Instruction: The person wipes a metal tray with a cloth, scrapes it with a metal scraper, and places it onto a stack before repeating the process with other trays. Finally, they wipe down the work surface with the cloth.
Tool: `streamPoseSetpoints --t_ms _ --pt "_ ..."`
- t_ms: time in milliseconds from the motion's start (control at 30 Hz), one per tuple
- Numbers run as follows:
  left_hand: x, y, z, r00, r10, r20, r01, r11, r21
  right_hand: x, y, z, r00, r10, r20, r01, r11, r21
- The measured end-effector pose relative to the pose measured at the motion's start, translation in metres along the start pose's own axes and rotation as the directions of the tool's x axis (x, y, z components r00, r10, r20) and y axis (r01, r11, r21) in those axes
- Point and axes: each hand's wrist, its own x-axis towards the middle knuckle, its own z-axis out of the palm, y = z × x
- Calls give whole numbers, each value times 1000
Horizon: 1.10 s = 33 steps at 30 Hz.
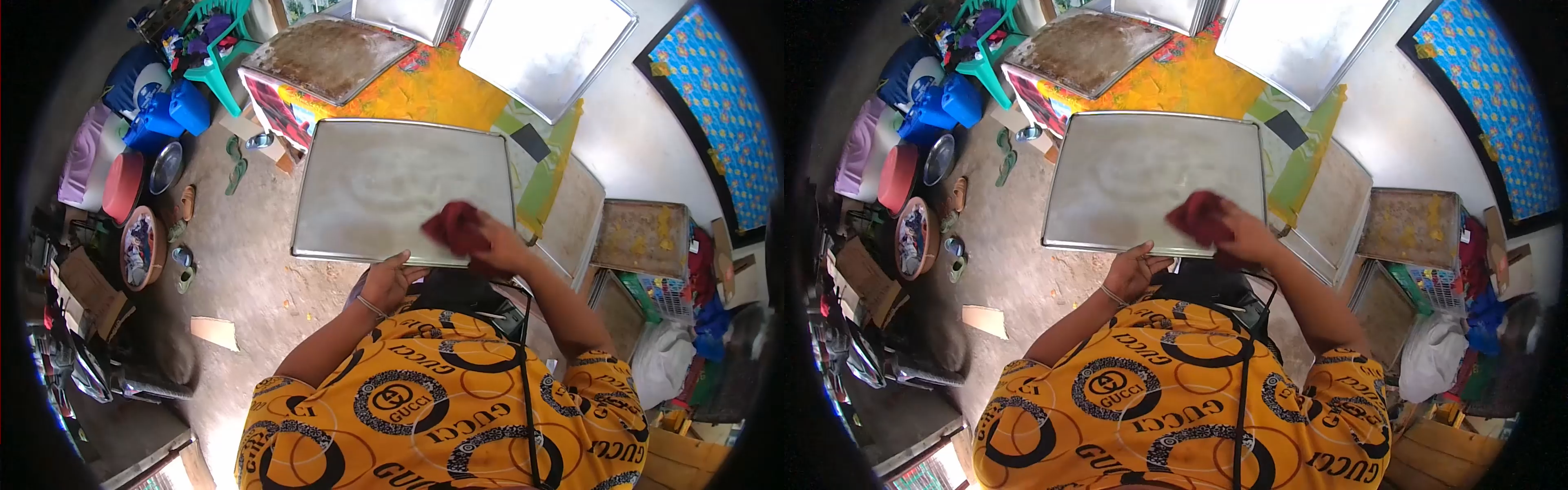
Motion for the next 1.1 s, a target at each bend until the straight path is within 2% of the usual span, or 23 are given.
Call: streamPoseSetpoints --t_ms 100,133,200,300,333,400,467,500,567,600,633,667,733,867,900,1000,1067,1100 --pt "3 -1 -5 997 -77 18 79 993 -86 -28 -35 -10 994 -103 27 96 977 189" --pt "5 1 -6 994 -105 37 109 986 -123 -33 -37 -19 997 10 81 -32 961 273" --pt "3 1 -4 998 -62 21 63 998 -31 -48 -27 -43 954 212 212 -283 870 404" --pt "2 0 1 999 -40 5 40 998 57 -47 13 -50 873 487 -11 -312 575 756" --pt "1 -1 0 999 -38 -4 38 996 77 -37 24 -56 823 559 -97 -291 563 774" --pt "5 -4 -3 998 -58 23 57 996 65 -5 51 -57 719 642 -267 -370 678 635" --pt "4 -4 -4 997 -77 26 74 994 78 36 77 -44 778 531 -336 -474 847 241" --pt "3 -2 -2 996 -90 19 88 992 94 55 84 -38 809 466 -358 -492 871 22" --pt "3 -3 -4 996 -89 32 82 982 167 96 74 -20 789 445 -424 -570 788 -233" --pt "-13 6 15 986 -147 -73 160 961 227 120 65 -14 780 424 -460 -599 719 -352" --pt "-9 7 13 983 -173 -68 183 961 208 145 59 -17 812 485 -324 -572 771 -280" --pt "-7 5 8 977 -202 -64 211 960 187 169 49 -11 830 451 -327 -539 798 -268" --pt "-3 0 3 989 -145 -18 146 972 182 216 32 4 890 310 -334 -427 823 -375" --pt "6 -7 -8 995 -87 53 78 984 163 285 -42 17 967 177 -184 -234 901 -365" --pt "-12 5 16 987 -138 -87 151 972 178 299 -57 24 976 117 -183 -178 914 -366" --pt "-5 1 7 998 -39 -52 44 993 111 333 -87 45 993 -36 -117 -6 939 -343" --pt "-10 5 5 998 -63 -19 66 983 174 338 -105 52 985 -167 -42 146 940 -309" --pt "-13 7 5 997 -82 -2 81 975 208 330 -120 47 980 -190 62 198 963 -184"
